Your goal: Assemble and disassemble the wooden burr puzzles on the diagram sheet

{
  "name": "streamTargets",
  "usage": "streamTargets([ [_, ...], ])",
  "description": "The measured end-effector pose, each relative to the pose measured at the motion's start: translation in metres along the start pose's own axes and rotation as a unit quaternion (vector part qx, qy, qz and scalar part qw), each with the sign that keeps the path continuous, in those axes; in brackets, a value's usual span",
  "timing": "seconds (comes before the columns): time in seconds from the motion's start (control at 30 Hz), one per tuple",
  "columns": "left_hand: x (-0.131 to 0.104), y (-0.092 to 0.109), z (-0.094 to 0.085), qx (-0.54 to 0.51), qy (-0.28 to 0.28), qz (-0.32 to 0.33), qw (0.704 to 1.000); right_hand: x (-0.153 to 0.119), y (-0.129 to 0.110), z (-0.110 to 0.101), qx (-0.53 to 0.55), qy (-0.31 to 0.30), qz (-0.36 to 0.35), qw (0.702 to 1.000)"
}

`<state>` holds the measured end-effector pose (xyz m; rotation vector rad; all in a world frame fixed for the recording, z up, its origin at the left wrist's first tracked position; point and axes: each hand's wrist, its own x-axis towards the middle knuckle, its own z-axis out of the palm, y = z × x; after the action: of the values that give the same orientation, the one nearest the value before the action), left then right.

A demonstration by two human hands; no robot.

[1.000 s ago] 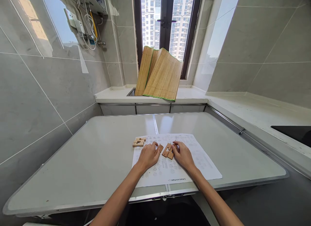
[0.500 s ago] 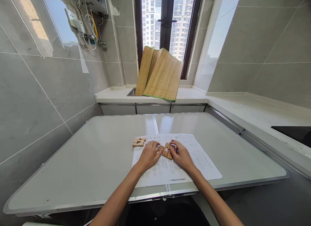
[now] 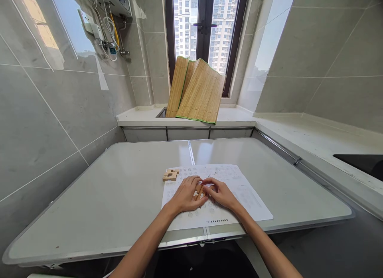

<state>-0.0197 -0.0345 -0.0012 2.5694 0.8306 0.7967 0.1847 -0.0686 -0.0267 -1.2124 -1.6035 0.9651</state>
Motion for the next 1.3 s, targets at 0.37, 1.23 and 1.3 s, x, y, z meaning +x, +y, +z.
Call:
streamTargets([
  [0.37,-0.003,-0.018,-0.024,0.039,-0.067,0.011,0.997,0.002,0.008,-0.002,-0.039,0.079,-0.002,0.996],
  [1.23,-0.003,-0.021,-0.029,0.112,-0.008,-0.017,0.994,0.000,0.007,-0.003,-0.101,0.072,-0.015,0.992],
  [1.3,-0.003,-0.018,-0.027,0.108,-0.010,-0.001,0.994,0.000,0.007,-0.003,-0.100,0.074,-0.017,0.992],
])
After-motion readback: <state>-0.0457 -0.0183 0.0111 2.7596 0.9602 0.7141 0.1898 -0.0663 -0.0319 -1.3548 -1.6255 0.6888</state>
